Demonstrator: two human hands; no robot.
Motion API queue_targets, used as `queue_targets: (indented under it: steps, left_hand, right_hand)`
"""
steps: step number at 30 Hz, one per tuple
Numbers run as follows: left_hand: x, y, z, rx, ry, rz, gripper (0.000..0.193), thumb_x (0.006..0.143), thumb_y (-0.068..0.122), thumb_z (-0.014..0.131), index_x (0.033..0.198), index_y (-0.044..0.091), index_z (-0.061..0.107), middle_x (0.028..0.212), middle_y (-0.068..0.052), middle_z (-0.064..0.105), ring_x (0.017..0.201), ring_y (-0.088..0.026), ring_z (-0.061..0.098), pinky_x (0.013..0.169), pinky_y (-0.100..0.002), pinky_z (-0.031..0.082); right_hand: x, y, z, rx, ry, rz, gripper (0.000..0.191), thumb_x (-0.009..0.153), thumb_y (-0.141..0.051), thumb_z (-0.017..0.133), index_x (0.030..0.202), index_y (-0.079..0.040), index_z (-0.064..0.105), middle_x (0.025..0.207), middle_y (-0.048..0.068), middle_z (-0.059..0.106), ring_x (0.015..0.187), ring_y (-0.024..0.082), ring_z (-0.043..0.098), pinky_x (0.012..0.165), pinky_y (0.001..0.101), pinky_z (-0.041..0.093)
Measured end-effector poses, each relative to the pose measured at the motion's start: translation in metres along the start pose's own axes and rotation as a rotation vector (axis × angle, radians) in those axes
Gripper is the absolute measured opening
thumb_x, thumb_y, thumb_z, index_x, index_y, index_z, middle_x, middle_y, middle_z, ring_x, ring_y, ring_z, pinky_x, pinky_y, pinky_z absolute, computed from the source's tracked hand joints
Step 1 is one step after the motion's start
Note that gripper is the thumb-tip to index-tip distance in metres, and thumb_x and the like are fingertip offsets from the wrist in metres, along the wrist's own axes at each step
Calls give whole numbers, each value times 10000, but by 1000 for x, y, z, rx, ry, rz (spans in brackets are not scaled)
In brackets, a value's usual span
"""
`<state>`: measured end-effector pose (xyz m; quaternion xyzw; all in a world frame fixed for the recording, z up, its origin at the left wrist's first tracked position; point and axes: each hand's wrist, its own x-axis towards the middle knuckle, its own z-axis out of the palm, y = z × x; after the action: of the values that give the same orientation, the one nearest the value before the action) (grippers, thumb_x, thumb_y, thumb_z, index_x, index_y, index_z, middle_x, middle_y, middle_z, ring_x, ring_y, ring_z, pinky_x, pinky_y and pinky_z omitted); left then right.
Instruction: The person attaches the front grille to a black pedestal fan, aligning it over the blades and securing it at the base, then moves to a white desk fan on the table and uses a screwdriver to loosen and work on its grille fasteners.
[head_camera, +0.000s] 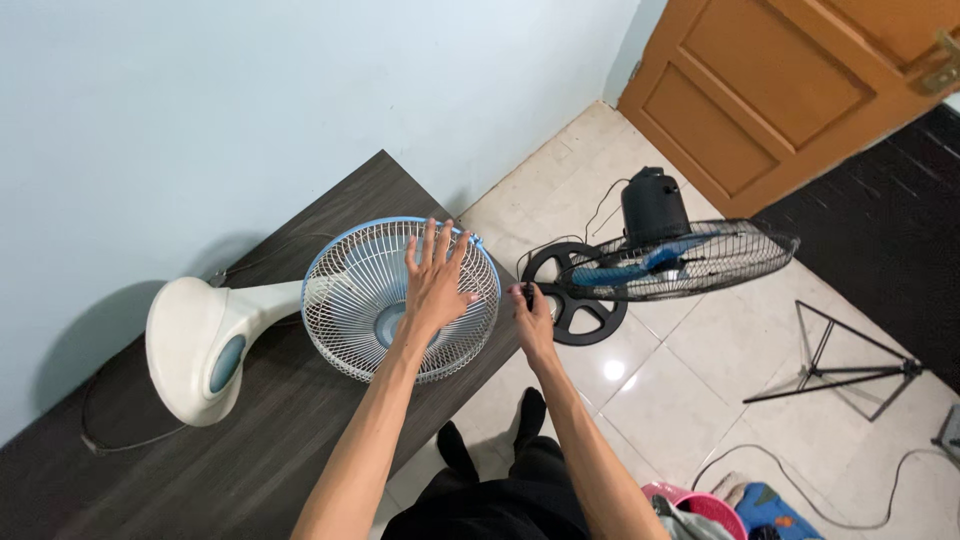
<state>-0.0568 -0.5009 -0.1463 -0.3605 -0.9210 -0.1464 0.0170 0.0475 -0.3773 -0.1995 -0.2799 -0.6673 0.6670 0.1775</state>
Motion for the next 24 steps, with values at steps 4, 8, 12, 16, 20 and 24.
queue_targets:
  steps: [4,8,12,16,20,24]
  left_hand:
    - [8,3,0,-17,-19,-30,1046,678,425,893,1544,140,379,1633,-143,275,1545,-358,119,1219,-600,63]
    - [20,5,4,-14,39,-36,796,785,379,826,1469,136,500,1570,-145,384,1508,-363,234,1171,-612,135]
    - [39,7,10,-23,135,-22,496,858,282,768,1318,133,655,1375,-122,548,1377,-324,419,1096,-571,254]
    - [57,4,13,-50,190,29,327,876,203,746,1194,124,740,1142,-82,635,1129,-233,594,1063,-517,306]
    - [78,0,11,-126,107,34,214,941,216,744,1136,141,790,957,-62,666,849,-209,622,1008,-421,370]
    - [92,1,12,-143,25,-16,146,861,267,784,965,171,820,862,-19,699,887,-196,611,910,-400,382]
  right_hand:
    - [17,-4,-5,-101,-15,30,345,1050,-391,563,1101,-57,632,809,-11,540,741,81,469,664,262,425]
    - [32,2,-16,206,-162,147,443,1082,-476,400,1182,-101,615,761,-39,442,699,86,400,625,244,365]
    - [49,17,-31,3,-267,38,459,1080,-461,448,1209,-77,663,759,-22,395,707,98,388,619,261,358]
    - [65,26,-39,-182,-277,-64,420,1044,-418,528,1229,-69,672,780,14,473,731,133,447,662,294,418]
    - [80,21,-43,-276,-232,-301,364,1103,-338,481,1261,-51,638,946,69,595,877,188,579,810,334,470]
    - [92,16,-35,-404,-214,-173,341,1035,-327,554,1230,-95,708,905,136,612,852,273,593,793,377,489]
